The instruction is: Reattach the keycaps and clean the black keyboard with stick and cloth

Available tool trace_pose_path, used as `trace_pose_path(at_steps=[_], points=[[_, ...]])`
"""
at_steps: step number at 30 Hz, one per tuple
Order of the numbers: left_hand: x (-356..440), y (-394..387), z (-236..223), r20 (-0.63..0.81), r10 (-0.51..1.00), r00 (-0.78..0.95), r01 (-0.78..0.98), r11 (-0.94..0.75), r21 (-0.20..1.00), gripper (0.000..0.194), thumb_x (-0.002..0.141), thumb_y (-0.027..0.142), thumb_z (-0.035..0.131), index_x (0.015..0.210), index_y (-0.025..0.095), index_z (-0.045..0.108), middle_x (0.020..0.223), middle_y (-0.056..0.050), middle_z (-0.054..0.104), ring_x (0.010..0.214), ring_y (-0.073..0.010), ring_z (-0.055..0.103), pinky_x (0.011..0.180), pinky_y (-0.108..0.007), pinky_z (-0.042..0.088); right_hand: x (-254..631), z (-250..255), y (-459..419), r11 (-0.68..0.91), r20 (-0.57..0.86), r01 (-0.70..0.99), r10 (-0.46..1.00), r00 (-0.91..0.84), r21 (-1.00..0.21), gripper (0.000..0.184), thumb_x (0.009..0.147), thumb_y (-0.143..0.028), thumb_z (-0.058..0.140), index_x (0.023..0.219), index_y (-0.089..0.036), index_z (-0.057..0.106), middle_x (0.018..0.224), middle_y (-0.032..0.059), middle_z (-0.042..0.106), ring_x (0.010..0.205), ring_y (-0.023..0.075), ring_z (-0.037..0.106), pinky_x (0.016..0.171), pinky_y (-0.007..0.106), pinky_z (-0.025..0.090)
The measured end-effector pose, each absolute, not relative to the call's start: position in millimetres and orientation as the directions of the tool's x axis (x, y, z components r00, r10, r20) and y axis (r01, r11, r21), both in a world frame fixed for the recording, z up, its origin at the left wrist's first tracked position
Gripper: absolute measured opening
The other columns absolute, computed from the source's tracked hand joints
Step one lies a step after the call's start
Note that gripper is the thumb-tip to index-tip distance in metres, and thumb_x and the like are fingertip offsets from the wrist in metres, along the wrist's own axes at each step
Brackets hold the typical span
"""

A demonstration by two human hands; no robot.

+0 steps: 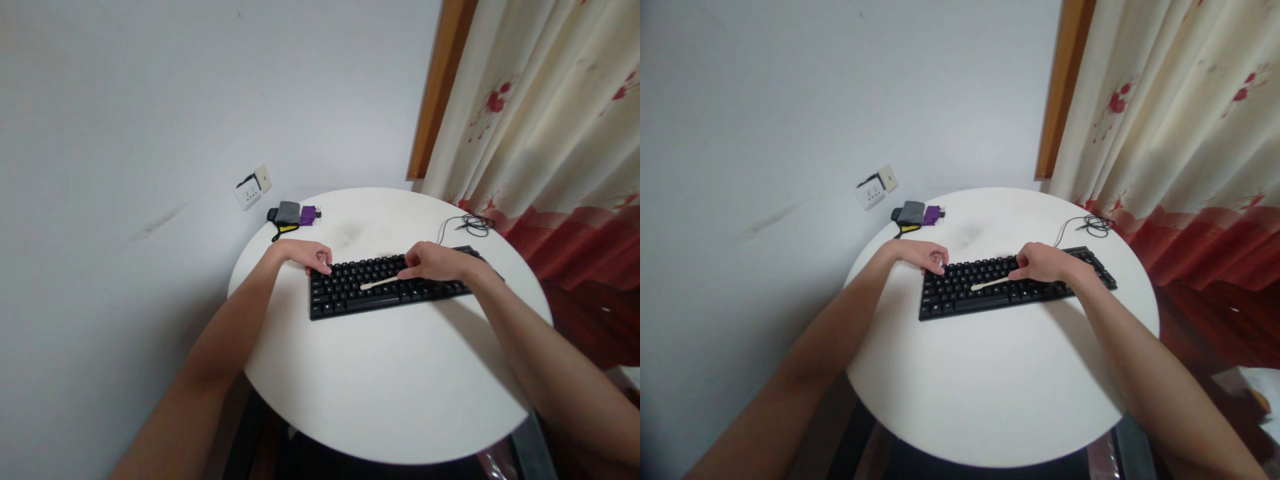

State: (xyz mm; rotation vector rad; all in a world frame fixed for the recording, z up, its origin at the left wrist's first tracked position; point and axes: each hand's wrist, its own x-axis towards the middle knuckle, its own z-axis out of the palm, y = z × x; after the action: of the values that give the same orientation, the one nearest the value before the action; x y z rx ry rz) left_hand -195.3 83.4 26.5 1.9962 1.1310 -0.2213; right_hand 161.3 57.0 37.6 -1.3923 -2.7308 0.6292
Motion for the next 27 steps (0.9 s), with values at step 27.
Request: trace_pose_path(at_steps=[27], points=[[-194.9, 84.1, 26.3, -0.513, 0.642, 0.569, 0.786, -0.242, 0.569, 0.056, 0.067, 0.064, 0.07, 0.102, 0.021, 0.057, 0.083, -0.001, 0.062, 0.066, -0.0164, 0.062, 0.059, -0.026, 0.049, 134.3, 37.7, 36.1, 0.584, -0.081, 0.758, 0.774, -0.628, -0.291, 0.039, 0.081, -0.056, 0.057, 0.068, -0.019, 0.063, 0.066, 0.0035, 0.062, 0.057, 0.0138, 0.049, 0.054, 0.029, 0.029]])
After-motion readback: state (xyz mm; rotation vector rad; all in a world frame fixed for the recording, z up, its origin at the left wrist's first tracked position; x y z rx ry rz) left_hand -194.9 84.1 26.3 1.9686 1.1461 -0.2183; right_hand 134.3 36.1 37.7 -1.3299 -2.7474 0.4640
